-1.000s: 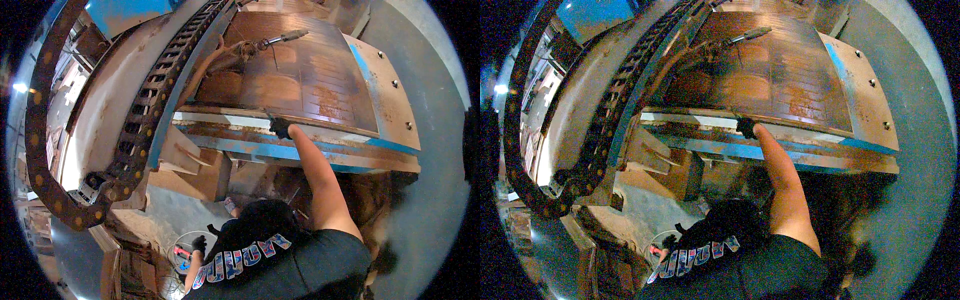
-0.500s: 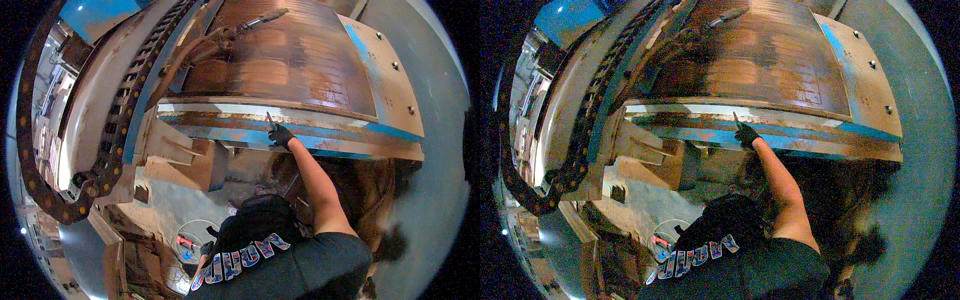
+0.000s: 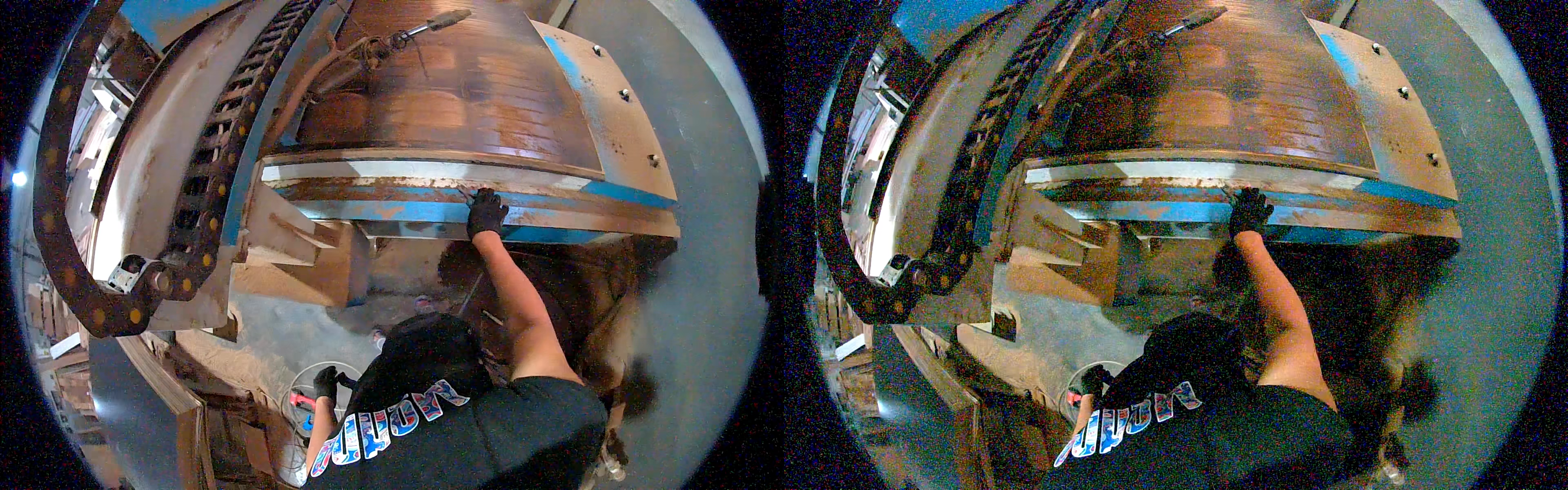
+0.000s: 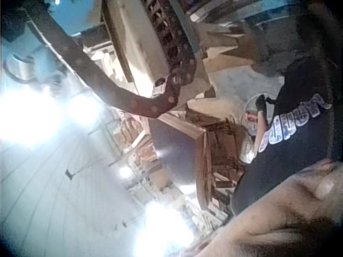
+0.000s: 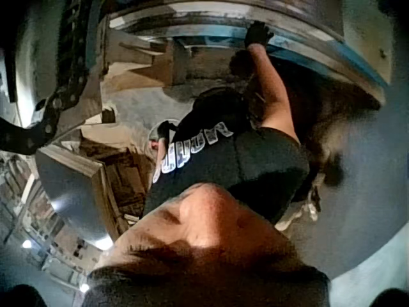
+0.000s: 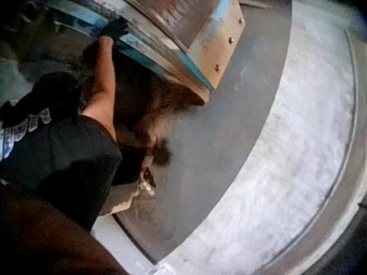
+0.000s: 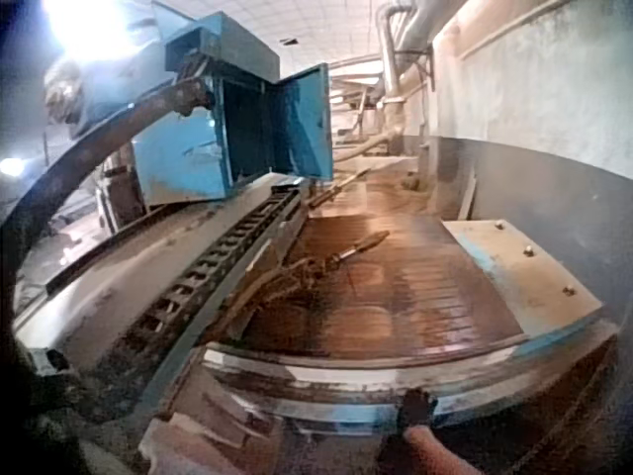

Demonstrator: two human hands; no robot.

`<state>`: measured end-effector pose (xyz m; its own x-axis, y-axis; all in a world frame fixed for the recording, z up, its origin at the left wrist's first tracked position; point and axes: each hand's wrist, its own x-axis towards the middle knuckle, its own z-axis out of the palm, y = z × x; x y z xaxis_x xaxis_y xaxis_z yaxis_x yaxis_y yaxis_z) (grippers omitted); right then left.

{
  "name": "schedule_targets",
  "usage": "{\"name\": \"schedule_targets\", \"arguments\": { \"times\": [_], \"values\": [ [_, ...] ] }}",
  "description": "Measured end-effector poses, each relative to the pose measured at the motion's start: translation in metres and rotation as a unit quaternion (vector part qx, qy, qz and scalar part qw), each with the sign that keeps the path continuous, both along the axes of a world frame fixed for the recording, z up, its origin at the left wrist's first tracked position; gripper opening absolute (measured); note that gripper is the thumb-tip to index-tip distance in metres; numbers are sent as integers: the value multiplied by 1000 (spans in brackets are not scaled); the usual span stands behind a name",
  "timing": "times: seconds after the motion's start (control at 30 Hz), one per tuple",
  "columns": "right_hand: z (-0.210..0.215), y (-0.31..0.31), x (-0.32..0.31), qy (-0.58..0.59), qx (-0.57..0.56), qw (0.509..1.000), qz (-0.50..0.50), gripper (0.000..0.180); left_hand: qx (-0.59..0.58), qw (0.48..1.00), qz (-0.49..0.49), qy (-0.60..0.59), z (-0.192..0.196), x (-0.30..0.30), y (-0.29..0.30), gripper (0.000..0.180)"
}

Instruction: The person uses a pair of pliers to remove staples from the edge of a wooden board on a CNC machine bed and then maneuvers a large black-finished curved panel by hand.

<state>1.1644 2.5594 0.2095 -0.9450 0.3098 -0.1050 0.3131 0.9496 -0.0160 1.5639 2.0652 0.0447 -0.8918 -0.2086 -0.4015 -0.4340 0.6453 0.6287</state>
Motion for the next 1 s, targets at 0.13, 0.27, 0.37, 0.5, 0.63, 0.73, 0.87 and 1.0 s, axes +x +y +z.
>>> {"name": "schedule_targets", "arguments": {
  "times": [0.13,0.27,0.37,0.5,0.63,0.73,0.87,1.0],
  "values": [
    [-9,0,20,53,-84,995,-21,73,-52,994,-98,9,-22,22,-22,26],
    [-20,22,14,3,-260,965,-43,74,-75,982,-167,44,-51,21,-24,24],
    [-26,35,8,-71,-416,904,-68,57,-167,948,-270,17,-30,-24,-21,24],
    [-38,49,-3,-46,-480,876,21,44,-133,971,-178,90,73,-125,40,30],
    [-3,54,-6,6,-529,848,41,36,-159,922,-243,257,105,-220,111,26],
    [-3,97,-7,-25,-537,841,59,42,-173,900,-251,312,180,-303,230,26],
    [3,130,6,147,-295,935,133,63,-186,864,-330,332,195,-380,327,41],
    [61,156,-1,50,-196,979,-31,69,-249,833,-376,321,224,-434,409,55]
  ]
}}
